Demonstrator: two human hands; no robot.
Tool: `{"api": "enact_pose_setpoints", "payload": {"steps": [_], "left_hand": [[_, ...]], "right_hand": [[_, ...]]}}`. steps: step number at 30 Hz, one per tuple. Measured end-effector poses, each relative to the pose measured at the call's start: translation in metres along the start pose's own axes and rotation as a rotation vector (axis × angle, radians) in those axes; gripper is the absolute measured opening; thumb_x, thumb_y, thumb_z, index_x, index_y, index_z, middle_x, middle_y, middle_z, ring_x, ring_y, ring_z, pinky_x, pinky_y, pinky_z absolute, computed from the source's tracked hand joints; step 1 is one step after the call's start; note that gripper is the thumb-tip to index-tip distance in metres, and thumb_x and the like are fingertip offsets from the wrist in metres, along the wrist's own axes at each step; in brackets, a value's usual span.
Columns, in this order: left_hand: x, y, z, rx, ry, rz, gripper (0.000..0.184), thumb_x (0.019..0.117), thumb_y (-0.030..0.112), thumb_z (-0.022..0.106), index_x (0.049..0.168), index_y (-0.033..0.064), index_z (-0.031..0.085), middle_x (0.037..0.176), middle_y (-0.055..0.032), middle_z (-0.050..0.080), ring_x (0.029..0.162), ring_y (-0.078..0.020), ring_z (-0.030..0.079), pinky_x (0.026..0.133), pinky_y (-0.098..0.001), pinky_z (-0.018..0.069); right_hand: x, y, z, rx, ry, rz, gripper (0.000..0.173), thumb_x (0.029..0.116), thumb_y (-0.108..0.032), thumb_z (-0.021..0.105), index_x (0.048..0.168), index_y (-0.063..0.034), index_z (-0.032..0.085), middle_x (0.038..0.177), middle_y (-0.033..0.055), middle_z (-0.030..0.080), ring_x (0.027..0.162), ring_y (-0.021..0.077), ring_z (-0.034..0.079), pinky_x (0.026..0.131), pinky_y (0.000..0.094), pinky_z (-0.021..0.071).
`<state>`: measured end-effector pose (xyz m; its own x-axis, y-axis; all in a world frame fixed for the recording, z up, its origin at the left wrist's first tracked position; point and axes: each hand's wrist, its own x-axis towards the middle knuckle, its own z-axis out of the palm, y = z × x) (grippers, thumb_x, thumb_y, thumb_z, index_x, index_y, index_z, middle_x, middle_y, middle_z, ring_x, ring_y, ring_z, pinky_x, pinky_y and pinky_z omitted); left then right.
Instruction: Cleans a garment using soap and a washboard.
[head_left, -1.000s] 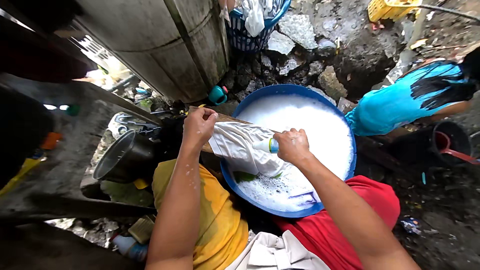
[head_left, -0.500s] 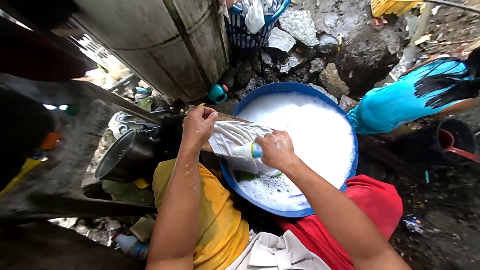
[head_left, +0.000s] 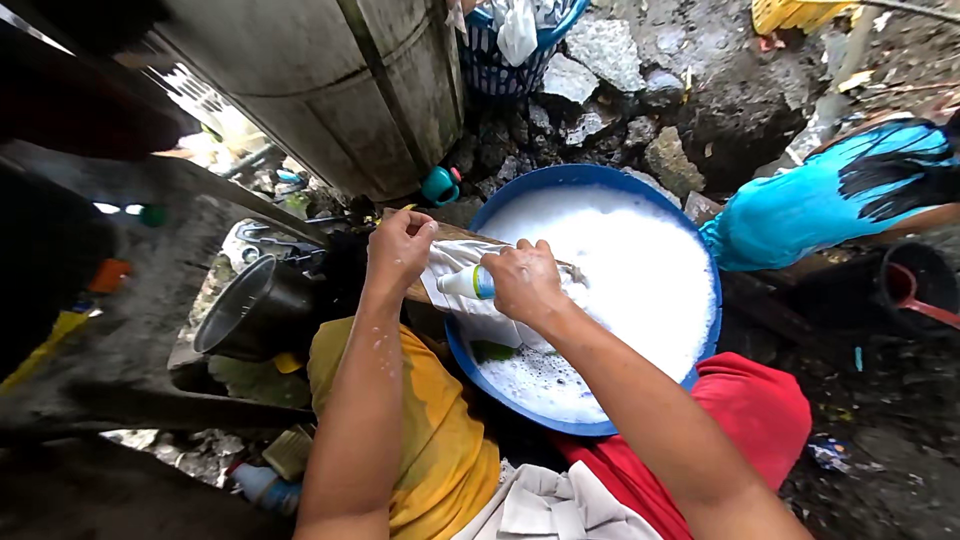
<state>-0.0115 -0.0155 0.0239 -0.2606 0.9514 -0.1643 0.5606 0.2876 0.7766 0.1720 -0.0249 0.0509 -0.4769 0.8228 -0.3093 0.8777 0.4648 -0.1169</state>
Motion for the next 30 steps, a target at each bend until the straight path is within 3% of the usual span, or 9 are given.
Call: {"api": "enact_pose_setpoints", "payload": {"steps": [14,20,30], "left_hand": [[0.0,0.001,0.001,0.014,0.003,-0.013,0.028,0.1059,0.026,0.056,0.121,0.0059,0.067,0.112,-0.0131,0.07,0.101,-0.0252,0.067,0.093,-0.0508,0.0498],[-0.001,0.002,0.001,0.016,0.003,-0.007,0.028,0.1057,0.027,0.056,0.121,0.0058,0.067,0.11,-0.0129,0.071,0.101,-0.0252,0.067,0.093,-0.0504,0.0501],[-0.002,0.004,0.001,0.023,-0.008,0.003,0.028,0.1057,0.025,0.057,0.122,0.0051,0.067,0.112,-0.0154,0.07,0.102,-0.0285,0.067,0.094,-0.053,0.0501]], "right_hand": [[-0.014,0.004,0.013,-0.053,-0.103,-0.014,0.04,0.0821,-0.011,0.079,0.121,-0.0089,0.071,0.113,0.0184,0.071,0.113,0.04,0.063,0.094,0.0587,0.0451],[-0.007,0.007,0.013,-0.009,-0.027,0.027,0.043,0.0815,-0.007,0.077,0.124,-0.0112,0.071,0.114,0.0183,0.071,0.114,0.0396,0.063,0.091,0.058,0.0455],[0.002,0.055,0.007,0.034,-0.016,0.21,0.04,0.0832,-0.011,0.075,0.123,-0.0089,0.071,0.118,0.0204,0.071,0.119,0.0422,0.061,0.094,0.063,0.0437]]}}
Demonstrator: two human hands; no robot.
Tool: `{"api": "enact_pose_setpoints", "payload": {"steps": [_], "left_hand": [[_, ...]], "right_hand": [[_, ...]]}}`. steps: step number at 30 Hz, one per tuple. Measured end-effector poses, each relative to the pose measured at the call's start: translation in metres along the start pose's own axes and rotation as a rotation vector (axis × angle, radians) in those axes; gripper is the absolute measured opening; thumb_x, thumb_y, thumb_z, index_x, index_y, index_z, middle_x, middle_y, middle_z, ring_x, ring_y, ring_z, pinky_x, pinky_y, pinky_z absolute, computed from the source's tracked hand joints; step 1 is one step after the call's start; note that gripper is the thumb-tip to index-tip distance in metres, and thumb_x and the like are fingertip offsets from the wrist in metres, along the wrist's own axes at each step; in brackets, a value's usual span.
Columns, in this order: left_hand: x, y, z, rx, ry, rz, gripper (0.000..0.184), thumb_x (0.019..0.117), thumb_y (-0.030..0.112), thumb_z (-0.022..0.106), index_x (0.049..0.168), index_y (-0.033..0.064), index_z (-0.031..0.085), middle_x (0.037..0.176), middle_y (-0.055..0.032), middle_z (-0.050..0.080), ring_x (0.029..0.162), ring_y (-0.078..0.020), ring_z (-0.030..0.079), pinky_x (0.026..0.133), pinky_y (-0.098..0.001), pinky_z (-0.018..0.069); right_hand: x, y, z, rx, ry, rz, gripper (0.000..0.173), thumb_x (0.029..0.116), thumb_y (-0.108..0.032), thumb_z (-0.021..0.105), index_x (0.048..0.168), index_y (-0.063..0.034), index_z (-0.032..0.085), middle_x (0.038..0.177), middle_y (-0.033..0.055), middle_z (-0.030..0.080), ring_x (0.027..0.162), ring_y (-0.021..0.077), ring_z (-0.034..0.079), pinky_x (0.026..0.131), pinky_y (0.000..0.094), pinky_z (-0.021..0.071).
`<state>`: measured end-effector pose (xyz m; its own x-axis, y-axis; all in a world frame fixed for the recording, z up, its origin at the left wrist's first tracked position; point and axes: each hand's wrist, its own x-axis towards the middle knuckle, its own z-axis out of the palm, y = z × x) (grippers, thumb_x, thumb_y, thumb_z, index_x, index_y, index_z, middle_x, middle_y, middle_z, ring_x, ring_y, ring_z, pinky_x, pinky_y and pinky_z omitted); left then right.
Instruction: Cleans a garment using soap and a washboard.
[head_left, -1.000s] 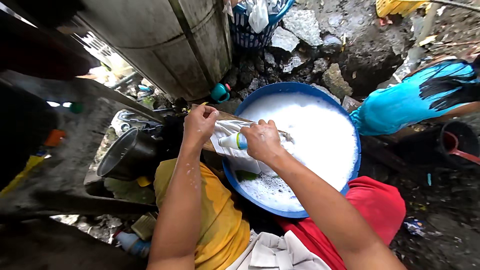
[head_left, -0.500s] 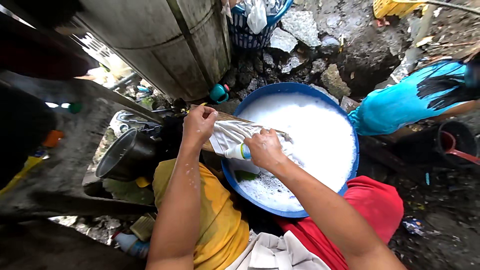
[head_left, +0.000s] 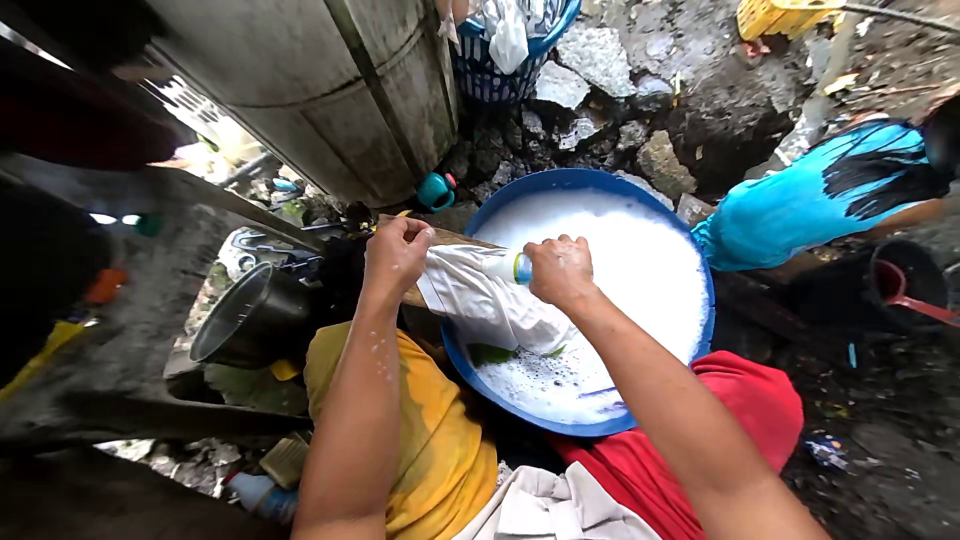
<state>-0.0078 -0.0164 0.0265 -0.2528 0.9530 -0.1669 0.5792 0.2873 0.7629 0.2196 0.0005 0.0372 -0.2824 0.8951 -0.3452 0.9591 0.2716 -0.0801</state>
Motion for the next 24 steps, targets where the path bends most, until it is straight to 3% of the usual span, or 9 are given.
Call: {"api": "enact_pose_setpoints", "payload": {"steps": [18,21,24], "left_hand": [[0.0,-0.006,0.008,0.048,0.011,0.004,0.029,0.1065,0.024,0.056,0.122,0.0027,0.067,0.114,-0.0194,0.07,0.106,-0.0333,0.067,0.096,-0.0578,0.0491],[-0.003,-0.004,0.012,0.073,0.007,-0.007,0.028,0.1066,0.023,0.056,0.122,0.0026,0.067,0.115,-0.0205,0.07,0.107,-0.035,0.067,0.097,-0.0591,0.0481],[-0.006,-0.002,0.023,0.128,-0.048,0.027,0.028,0.1066,0.021,0.056,0.122,0.0009,0.067,0.117,-0.0217,0.069,0.11,-0.0366,0.066,0.099,-0.0602,0.0472]], "right_hand": [[-0.046,0.086,0.05,0.091,-0.213,0.147,0.041,0.0869,-0.015,0.074,0.128,-0.0116,0.069,0.119,0.0201,0.071,0.117,0.0411,0.063,0.095,0.0633,0.0452],[-0.053,0.1,0.067,0.226,-0.181,0.201,0.046,0.0848,-0.017,0.078,0.13,-0.0137,0.068,0.119,0.0193,0.071,0.116,0.0407,0.064,0.095,0.065,0.0462],[-0.053,0.115,0.096,0.55,-0.127,0.291,0.059,0.081,-0.017,0.084,0.136,-0.0127,0.063,0.121,0.0211,0.07,0.115,0.0415,0.065,0.096,0.0663,0.0473]]}}
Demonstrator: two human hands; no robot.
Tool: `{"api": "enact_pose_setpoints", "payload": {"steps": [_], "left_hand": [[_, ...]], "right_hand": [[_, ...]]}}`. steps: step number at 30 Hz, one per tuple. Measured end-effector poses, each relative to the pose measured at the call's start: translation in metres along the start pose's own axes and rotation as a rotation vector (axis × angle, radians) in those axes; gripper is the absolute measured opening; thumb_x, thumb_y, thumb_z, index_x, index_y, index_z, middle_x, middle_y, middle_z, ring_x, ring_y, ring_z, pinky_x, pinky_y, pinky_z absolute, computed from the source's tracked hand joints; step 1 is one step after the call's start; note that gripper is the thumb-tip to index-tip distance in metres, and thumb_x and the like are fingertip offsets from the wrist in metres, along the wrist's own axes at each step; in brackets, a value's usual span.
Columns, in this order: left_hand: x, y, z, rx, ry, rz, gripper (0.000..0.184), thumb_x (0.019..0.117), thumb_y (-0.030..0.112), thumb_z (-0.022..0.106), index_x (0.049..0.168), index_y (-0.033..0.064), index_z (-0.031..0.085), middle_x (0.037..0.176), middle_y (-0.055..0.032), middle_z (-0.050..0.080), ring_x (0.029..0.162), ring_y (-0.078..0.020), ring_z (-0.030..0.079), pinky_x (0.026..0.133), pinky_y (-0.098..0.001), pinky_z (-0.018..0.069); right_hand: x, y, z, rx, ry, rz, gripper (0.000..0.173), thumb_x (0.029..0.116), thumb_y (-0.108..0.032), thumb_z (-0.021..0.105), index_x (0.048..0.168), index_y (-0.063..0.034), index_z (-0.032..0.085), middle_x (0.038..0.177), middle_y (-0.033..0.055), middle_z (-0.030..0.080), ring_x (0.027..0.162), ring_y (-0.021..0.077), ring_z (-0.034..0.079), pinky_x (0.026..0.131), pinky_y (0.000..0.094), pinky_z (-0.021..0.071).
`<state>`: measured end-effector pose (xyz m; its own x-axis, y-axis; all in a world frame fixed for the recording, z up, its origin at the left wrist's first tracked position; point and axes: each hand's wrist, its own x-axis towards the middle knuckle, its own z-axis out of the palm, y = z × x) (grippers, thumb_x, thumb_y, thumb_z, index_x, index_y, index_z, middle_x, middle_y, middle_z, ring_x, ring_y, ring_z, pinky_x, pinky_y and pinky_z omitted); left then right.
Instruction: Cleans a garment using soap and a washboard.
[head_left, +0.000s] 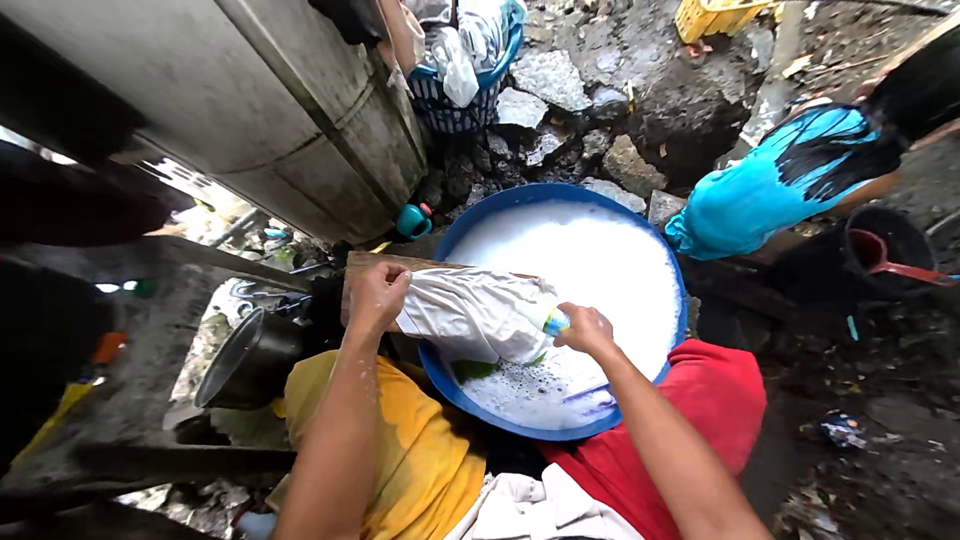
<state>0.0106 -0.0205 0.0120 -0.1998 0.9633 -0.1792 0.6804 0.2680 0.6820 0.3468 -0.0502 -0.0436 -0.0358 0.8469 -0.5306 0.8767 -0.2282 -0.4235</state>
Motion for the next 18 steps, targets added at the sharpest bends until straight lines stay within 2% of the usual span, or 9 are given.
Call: {"api": "enact_pose_setpoints", "payload": {"steps": [2,4,6,9,11,14,16,18], "left_hand": [[-0.005,0.008,0.008,0.053,-0.095,0.045,0.03,0.1072,0.018,0.054,0.126,-0.0024,0.065,0.122,-0.0244,0.068,0.115,-0.0395,0.065,0.102,-0.0611,0.0461],[-0.016,0.019,0.015,0.105,-0.211,0.11,0.033,0.1075,0.017,0.053,0.13,-0.0052,0.061,0.124,-0.0262,0.067,0.116,-0.0407,0.065,0.103,-0.0602,0.047],[-0.029,0.034,0.025,0.093,-0.296,0.188,0.035,0.1067,0.018,0.056,0.133,-0.005,0.059,0.123,-0.0254,0.067,0.111,-0.0391,0.067,0.099,-0.0584,0.0501],[-0.042,0.062,0.04,-0.026,-0.385,0.265,0.049,0.1035,0.023,0.061,0.145,-0.0013,0.05,0.134,-0.0234,0.062,0.12,-0.0366,0.064,0.104,-0.055,0.0496],[-0.05,0.083,0.045,-0.075,-0.403,0.363,0.052,0.102,0.022,0.064,0.146,-0.0008,0.049,0.139,-0.0229,0.061,0.125,-0.0358,0.062,0.107,-0.0529,0.0488],[-0.058,0.104,0.043,-0.073,-0.415,0.485,0.042,0.1013,0.015,0.064,0.138,-0.003,0.055,0.122,-0.0209,0.069,0.113,-0.0313,0.069,0.102,-0.0496,0.0534],[-0.063,0.11,0.035,-0.064,-0.436,0.519,0.041,0.101,0.015,0.065,0.136,-0.0028,0.056,0.119,-0.0207,0.07,0.109,-0.0309,0.071,0.099,-0.0497,0.0551],[-0.069,0.11,0.03,-0.066,-0.404,0.589,0.038,0.0998,0.018,0.067,0.132,-0.0001,0.059,0.111,-0.0202,0.071,0.098,-0.0312,0.072,0.09,-0.0524,0.0573]], "right_hand": [[0.006,0.015,0.018,0.376,0.029,0.012,0.064,0.0783,-0.009,0.087,0.137,-0.0062,0.061,0.122,0.0248,0.068,0.114,0.0406,0.065,0.097,0.0619,0.0498],[0.004,0.016,0.029,0.759,0.015,0.013,0.066,0.0793,0.001,0.083,0.14,-0.0031,0.056,0.126,0.0237,0.064,0.111,0.0331,0.065,0.096,0.051,0.0539],[-0.004,0.005,0.029,0.96,0.007,-0.058,0.068,0.0793,0.007,0.08,0.141,-0.0017,0.053,0.125,0.0219,0.064,0.107,0.028,0.066,0.093,0.0453,0.0559],[-0.016,-0.014,0.029,1.058,0.026,-0.239,0.069,0.076,0.012,0.077,0.139,0.0001,0.052,0.121,0.018,0.066,0.104,0.0212,0.067,0.091,0.0389,0.0575],[-0.022,-0.023,0.031,1.069,0.057,-0.35,0.071,0.0732,0.012,0.077,0.139,0.0014,0.052,0.12,0.0167,0.067,0.103,0.0183,0.068,0.091,0.0363,0.0584],[-0.025,-0.027,0.037,1.064,0.151,-0.49,0.075,0.0695,0.008,0.08,0.139,0.0034,0.052,0.12,0.0138,0.068,0.104,0.0136,0.069,0.092,0.0326,0.0591],[-0.03,-0.032,0.037,1.039,0.215,-0.548,0.076,0.069,0.004,0.082,0.139,0.004,0.052,0.119,0.0116,0.069,0.104,0.0104,0.069,0.091,0.0303,0.0593],[-0.036,-0.039,0.035,0.987,0.257,-0.605,0.077,0.0688,0.001,0.083,0.139,0.0038,0.053,0.119,0.0097,0.07,0.103,0.0075,0.069,0.091,0.0279,0.0597]]}}
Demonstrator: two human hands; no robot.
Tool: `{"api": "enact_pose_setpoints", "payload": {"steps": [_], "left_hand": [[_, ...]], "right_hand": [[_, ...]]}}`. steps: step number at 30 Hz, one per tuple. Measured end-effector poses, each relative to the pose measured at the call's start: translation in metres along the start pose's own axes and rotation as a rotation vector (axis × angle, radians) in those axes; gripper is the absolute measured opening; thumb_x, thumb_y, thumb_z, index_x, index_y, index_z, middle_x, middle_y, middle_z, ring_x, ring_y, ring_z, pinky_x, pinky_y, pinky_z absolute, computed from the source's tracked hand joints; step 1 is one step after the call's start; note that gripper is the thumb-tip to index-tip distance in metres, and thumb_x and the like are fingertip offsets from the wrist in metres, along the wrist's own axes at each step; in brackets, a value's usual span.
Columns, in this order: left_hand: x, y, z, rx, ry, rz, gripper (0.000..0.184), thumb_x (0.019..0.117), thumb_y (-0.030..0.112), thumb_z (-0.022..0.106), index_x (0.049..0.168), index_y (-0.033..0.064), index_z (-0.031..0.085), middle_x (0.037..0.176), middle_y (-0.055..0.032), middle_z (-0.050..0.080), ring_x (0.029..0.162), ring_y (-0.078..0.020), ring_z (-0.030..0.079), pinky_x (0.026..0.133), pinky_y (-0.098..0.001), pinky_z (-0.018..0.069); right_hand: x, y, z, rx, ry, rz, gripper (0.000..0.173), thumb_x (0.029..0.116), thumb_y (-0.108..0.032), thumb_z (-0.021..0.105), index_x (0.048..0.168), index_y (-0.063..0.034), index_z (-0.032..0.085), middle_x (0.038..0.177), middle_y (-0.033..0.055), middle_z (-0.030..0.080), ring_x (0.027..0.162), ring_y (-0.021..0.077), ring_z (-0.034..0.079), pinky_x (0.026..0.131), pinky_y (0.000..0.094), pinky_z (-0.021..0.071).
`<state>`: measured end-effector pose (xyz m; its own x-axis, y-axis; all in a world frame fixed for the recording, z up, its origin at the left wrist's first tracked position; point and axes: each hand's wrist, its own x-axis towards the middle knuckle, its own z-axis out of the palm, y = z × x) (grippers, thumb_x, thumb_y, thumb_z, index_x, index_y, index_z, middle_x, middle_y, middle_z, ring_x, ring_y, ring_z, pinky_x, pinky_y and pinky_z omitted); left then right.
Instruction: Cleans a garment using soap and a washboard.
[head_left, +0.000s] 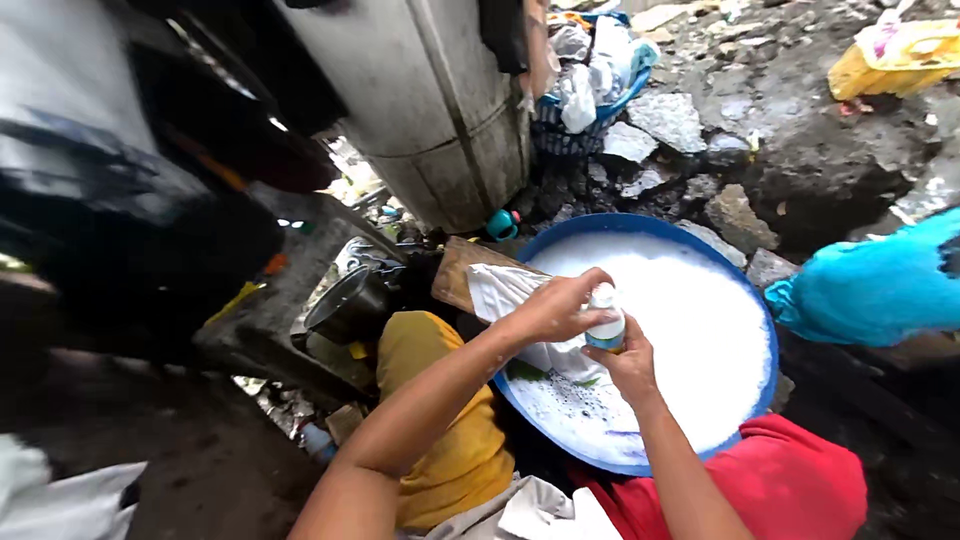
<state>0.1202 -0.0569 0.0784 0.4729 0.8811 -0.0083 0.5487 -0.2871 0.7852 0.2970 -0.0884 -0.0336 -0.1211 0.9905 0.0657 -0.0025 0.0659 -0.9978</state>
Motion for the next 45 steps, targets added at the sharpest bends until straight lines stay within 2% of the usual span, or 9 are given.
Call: {"api": "enact_pose_setpoints", "payload": {"steps": [4,8,13,16,19,28,33,39,45], "left_hand": [[-0.023,0.009,-0.012,0.001,0.144,0.083,0.027,0.0988,0.015,0.068,0.122,0.0005,0.064,0.095,-0.016,0.072,0.083,-0.0264,0.072,0.077,-0.049,0.0585],[-0.074,-0.003,-0.07,-0.052,0.453,0.027,0.028,0.1008,0.016,0.063,0.125,0.0021,0.063,0.119,-0.0102,0.073,0.102,-0.0158,0.072,0.09,-0.0395,0.0601],[-0.17,-0.035,-0.146,0.022,0.905,-0.199,0.028,0.101,0.016,0.059,0.124,0.0008,0.056,0.12,-0.0081,0.072,0.104,-0.011,0.071,0.09,-0.0345,0.0596],[-0.213,-0.074,-0.161,0.153,1.003,-0.553,0.036,0.1014,0.022,0.064,0.129,0.0003,0.058,0.124,-0.016,0.07,0.109,-0.0242,0.07,0.096,-0.0471,0.055],[-0.238,-0.131,-0.145,0.151,0.99,-0.821,0.042,0.1019,0.022,0.064,0.133,-0.0052,0.057,0.126,-0.0287,0.064,0.12,-0.0417,0.062,0.105,-0.0602,0.0457],[-0.258,-0.269,-0.019,-0.001,0.924,-1.152,0.044,0.1031,0.019,0.061,0.14,-0.0024,0.053,0.132,-0.0298,0.061,0.125,-0.0467,0.058,0.106,-0.0632,0.0438],[-0.254,-0.275,0.021,-0.002,0.851,-1.128,0.052,0.1037,0.012,0.057,0.148,-0.0099,0.042,0.145,-0.0331,0.05,0.138,-0.0441,0.049,0.116,-0.055,0.037],[-0.239,-0.256,-0.009,0.08,0.738,-1.127,0.062,0.0976,0.009,0.066,0.151,-0.0069,0.038,0.147,-0.0361,0.046,0.138,-0.05,0.046,0.113,-0.0615,0.0378],[-0.15,-0.137,-0.096,0.26,0.787,-0.555,0.051,0.1042,0.02,0.054,0.141,-0.0126,0.045,0.136,-0.0338,0.057,0.124,-0.0383,0.059,0.107,-0.047,0.0466]], "right_hand": [[-0.001,-0.005,0.015,-0.016,-0.087,-0.155,0.084,0.074,-0.008,0.082,0.148,0.0043,0.044,0.135,0.0113,0.062,0.117,0.0076,0.064,0.1,0.0271,0.0561],[0.004,-0.001,-0.003,-0.173,-0.121,-0.1,0.093,0.0785,-0.024,0.081,0.156,0.0008,0.037,0.154,0.0209,0.047,0.134,0.0232,0.054,0.103,0.0386,0.0516],[0.01,0.009,-0.039,-0.25,0.053,0.144,0.053,0.0954,-0.011,0.064,0.143,0.0083,0.048,0.133,0.0239,0.06,0.11,0.021,0.065,0.09,0.0355,0.0562],[0.014,0.011,-0.041,-0.247,0.134,0.251,0.038,0.1012,-0.01,0.058,0.135,0.0067,0.053,0.119,0.0153,0.064,0.096,0.0118,0.065,0.081,0.0294,0.0562],[0.013,0.021,-0.037,-0.258,0.141,0.318,0.032,0.1017,-0.008,0.058,0.131,0.0056,0.055,0.114,0.0129,0.064,0.092,0.0099,0.064,0.077,0.0276,0.0552],[0.011,0.041,-0.049,-0.314,0.165,0.436,0.03,0.1028,-0.007,0.056,0.13,0.0061,0.056,0.113,0.015,0.064,0.092,0.0139,0.064,0.078,0.0312,0.0544],[0.017,0.041,-0.07,-0.312,0.341,0.522,0.034,0.1052,-0.008,0.053,0.135,0.0064,0.054,0.125,0.0221,0.062,0.104,0.0236,0.064,0.087,0.0393,0.0538],[0.02,0.076,-0.092,-0.241,0.553,0.731,0.033,0.1056,-0.01,0.054,0.136,0.0023,0.057,0.132,0.0245,0.062,0.116,0.0328,0.062,0.094,0.0489,0.0507],[0.012,0.116,-0.08,-0.464,0.366,0.875,0.045,0.1021,-0.016,0.06,0.143,0.0009,0.055,0.146,0.0285,0.053,0.138,0.0405,0.05,0.115,0.0555,0.0395]]}}
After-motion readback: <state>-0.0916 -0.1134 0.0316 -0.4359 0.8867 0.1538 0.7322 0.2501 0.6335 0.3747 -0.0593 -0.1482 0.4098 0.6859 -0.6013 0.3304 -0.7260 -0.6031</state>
